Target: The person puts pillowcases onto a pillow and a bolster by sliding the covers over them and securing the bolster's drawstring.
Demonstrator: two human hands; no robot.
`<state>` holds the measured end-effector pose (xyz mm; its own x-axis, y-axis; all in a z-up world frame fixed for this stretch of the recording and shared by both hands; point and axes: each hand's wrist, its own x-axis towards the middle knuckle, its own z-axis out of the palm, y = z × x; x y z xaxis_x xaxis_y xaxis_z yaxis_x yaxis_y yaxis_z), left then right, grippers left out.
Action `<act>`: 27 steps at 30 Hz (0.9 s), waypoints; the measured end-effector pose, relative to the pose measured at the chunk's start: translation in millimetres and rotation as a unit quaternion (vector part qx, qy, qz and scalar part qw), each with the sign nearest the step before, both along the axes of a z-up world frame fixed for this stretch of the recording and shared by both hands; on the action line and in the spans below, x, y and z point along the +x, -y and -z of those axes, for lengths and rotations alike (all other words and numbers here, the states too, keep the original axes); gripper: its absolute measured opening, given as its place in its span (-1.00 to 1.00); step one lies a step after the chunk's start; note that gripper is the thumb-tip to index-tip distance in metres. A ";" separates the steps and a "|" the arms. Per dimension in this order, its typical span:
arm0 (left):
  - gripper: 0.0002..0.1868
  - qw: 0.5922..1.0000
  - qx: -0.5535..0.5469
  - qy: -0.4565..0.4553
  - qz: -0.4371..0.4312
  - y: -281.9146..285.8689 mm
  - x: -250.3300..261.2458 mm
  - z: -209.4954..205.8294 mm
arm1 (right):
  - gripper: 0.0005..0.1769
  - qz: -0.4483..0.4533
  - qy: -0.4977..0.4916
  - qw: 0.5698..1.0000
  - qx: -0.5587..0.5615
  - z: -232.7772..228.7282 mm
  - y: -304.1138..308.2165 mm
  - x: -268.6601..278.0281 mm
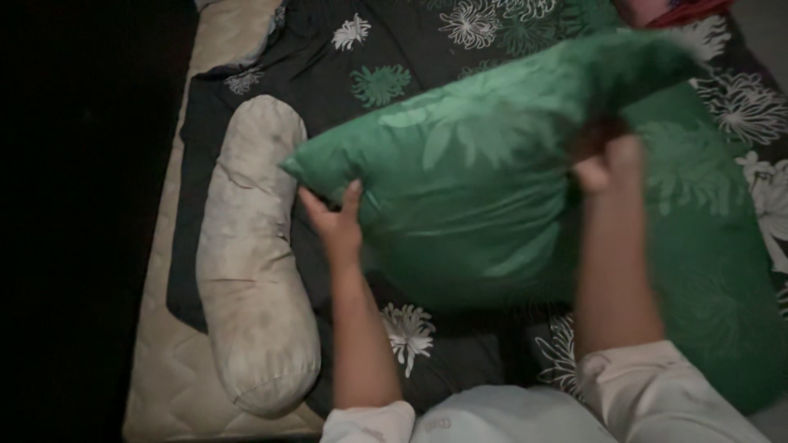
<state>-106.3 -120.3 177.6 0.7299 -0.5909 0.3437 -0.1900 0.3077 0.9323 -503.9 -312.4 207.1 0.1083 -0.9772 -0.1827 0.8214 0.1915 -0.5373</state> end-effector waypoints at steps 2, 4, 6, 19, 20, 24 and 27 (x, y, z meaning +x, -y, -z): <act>0.16 0.996 0.091 0.009 -0.020 20.3 4.3 31.2 | -0.69 -0.040 -0.041 0.998 0.000 67.2 48.7 3.4; 0.18 0.974 0.227 -0.004 -0.027 30.1 4.6 64.0 | -0.67 -0.069 -0.070 0.995 0.028 135.9 65.2 -4.7; 0.21 0.974 0.225 -0.004 -0.002 30.8 -2.3 95.8 | -0.84 -0.040 -0.106 0.989 0.093 188.3 64.5 -15.4; 0.58 0.890 0.358 0.281 0.035 -11.8 -100.7 84.7 | -0.88 -0.033 -0.108 0.986 0.126 217.6 48.4 -46.3; 0.59 0.871 0.339 0.349 0.071 -22.5 -121.6 71.5 | -0.87 -0.038 -0.123 0.986 0.106 198.9 45.5 -44.4; 0.58 0.776 0.431 0.408 0.215 -48.3 -177.6 39.0 | -0.85 -0.063 -0.245 0.967 0.014 144.5 16.7 -49.0; 0.52 0.784 0.425 0.406 0.202 -26.6 -168.2 49.8 | -0.79 -0.029 -0.449 0.891 -0.064 167.8 7.6 -67.0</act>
<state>-274.4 -93.7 127.8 0.1696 -0.9845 -0.0447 -0.8736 -0.1712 0.4556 -570.8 -319.9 39.2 0.0259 -0.9937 -0.1094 0.0406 0.1104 -0.9931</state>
